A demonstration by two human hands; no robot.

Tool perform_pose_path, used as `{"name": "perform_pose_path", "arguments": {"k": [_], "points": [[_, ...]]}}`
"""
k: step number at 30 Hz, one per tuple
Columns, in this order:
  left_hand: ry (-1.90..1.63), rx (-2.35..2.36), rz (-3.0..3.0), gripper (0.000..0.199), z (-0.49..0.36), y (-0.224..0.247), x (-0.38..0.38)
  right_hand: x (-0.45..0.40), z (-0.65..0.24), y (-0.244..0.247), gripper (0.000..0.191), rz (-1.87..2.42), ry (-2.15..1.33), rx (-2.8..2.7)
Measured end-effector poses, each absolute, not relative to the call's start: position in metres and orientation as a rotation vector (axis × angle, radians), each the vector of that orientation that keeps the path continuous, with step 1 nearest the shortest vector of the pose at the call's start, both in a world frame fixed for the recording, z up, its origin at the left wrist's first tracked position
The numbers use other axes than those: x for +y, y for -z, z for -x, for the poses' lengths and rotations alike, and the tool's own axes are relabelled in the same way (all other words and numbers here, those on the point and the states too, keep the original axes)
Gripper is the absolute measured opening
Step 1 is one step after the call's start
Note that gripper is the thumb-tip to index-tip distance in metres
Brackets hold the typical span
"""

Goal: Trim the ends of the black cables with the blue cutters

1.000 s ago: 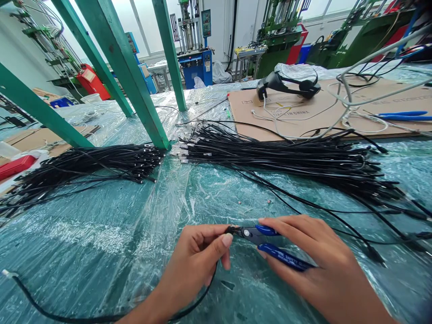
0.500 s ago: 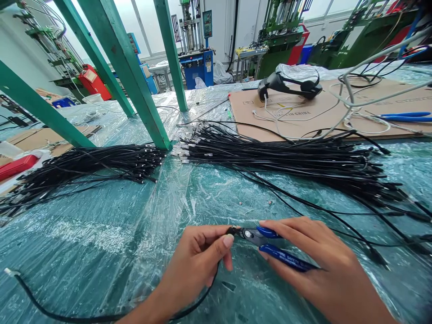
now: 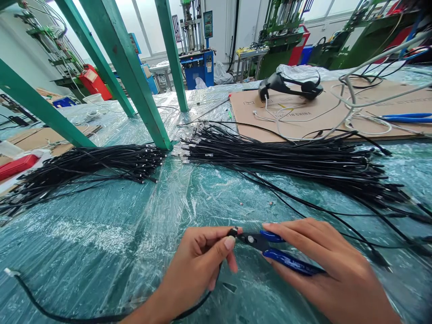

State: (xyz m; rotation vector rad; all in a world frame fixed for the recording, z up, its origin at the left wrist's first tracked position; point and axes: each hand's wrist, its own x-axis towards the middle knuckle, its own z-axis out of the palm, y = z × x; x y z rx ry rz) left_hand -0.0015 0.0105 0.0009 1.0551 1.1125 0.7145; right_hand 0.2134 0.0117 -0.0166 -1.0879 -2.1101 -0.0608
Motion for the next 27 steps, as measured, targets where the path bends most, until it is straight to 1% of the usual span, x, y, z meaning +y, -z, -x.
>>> {"name": "perform_pose_path", "arguments": {"k": [14,22,27], "points": [[-0.720,1.130,-1.046,0.032,0.000,-0.001,0.010,0.011,-0.213,0.022,0.025,1.140,0.064,-2.112],[-0.728,1.147,-1.030,0.032,-0.001,0.000,0.009,0.008,-0.215,0.026,0.027,1.158,0.027,-2.104],[-0.732,1.148,-1.023,0.032,0.000,0.001,0.010,0.009,-0.215,0.028,0.025,1.174,0.007,-2.085]]}}
